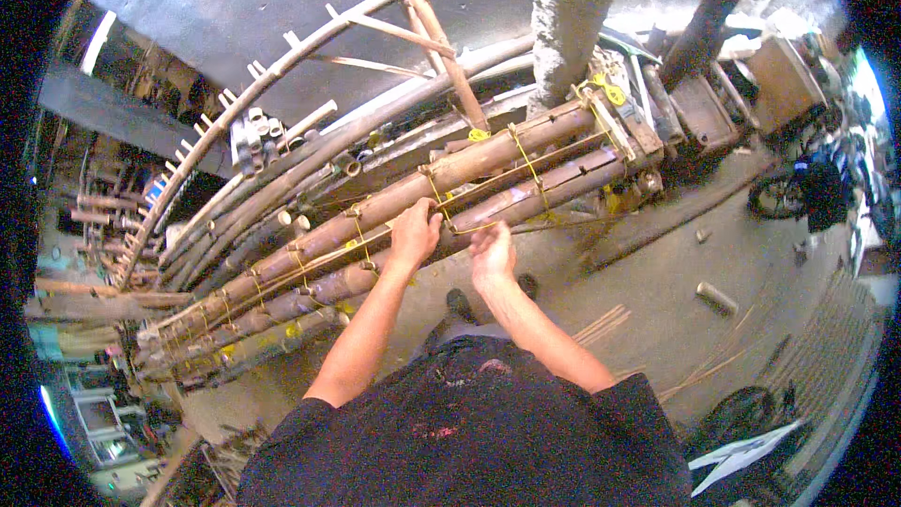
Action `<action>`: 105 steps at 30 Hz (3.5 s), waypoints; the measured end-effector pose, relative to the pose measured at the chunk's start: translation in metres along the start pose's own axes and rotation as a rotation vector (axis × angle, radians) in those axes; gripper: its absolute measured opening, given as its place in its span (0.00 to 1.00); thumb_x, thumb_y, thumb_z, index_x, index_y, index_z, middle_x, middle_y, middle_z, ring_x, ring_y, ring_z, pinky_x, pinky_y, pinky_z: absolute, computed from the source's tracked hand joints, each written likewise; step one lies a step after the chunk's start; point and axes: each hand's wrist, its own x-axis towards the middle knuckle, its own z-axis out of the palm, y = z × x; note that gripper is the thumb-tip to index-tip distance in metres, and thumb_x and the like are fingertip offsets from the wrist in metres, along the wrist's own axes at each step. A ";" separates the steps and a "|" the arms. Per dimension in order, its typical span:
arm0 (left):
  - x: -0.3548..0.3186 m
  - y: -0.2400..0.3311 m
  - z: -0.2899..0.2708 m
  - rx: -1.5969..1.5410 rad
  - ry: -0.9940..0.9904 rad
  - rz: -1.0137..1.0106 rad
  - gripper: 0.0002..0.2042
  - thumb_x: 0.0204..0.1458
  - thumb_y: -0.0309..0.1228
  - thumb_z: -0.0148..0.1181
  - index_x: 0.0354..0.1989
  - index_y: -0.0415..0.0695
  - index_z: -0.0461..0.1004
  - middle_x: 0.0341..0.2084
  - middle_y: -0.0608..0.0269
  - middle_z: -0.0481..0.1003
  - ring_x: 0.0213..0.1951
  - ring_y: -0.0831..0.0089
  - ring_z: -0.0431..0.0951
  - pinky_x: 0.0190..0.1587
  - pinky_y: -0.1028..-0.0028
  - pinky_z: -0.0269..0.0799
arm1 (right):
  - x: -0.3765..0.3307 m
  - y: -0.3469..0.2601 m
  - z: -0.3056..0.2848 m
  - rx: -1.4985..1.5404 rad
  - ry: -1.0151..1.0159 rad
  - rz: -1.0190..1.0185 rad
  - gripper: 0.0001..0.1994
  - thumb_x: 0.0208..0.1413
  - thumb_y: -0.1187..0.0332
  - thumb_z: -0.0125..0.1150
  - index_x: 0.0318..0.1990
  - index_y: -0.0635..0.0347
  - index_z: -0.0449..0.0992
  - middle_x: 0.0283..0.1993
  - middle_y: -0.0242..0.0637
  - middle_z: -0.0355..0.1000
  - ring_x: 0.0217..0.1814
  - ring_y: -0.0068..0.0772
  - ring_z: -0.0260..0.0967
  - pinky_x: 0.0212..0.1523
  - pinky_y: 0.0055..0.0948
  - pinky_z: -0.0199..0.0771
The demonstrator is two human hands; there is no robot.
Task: The person arranges long thin wooden strips on the floor, aligning them side by side and occasionally lifting one to inspect it. The person then moves to a rack and ties a bundle of bamboo poles with yellow string.
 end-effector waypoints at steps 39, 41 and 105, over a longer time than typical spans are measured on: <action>0.087 -0.089 -0.075 0.047 -0.119 -0.009 0.20 0.63 0.41 0.47 0.47 0.36 0.75 0.42 0.33 0.77 0.50 0.41 0.76 0.55 0.49 0.70 | -0.052 0.112 -0.037 -1.586 -0.965 -0.729 0.17 0.58 0.58 0.61 0.47 0.60 0.75 0.46 0.51 0.75 0.49 0.48 0.73 0.54 0.47 0.72; 0.028 -0.109 -0.107 0.051 -0.179 -0.100 0.16 0.61 0.39 0.51 0.45 0.37 0.74 0.41 0.34 0.77 0.49 0.41 0.77 0.52 0.45 0.69 | -0.047 0.148 -0.049 -0.793 -0.825 0.059 0.16 0.63 0.54 0.57 0.46 0.56 0.75 0.43 0.41 0.76 0.45 0.35 0.73 0.54 0.39 0.73; -0.102 -0.334 -0.198 -0.041 -0.324 -0.058 0.16 0.62 0.45 0.52 0.48 0.50 0.80 0.41 0.49 0.80 0.46 0.48 0.79 0.47 0.55 0.73 | -0.168 0.296 0.120 -1.680 -1.344 -0.469 0.21 0.65 0.59 0.52 0.21 0.63 0.72 0.22 0.52 0.70 0.25 0.50 0.69 0.34 0.44 0.71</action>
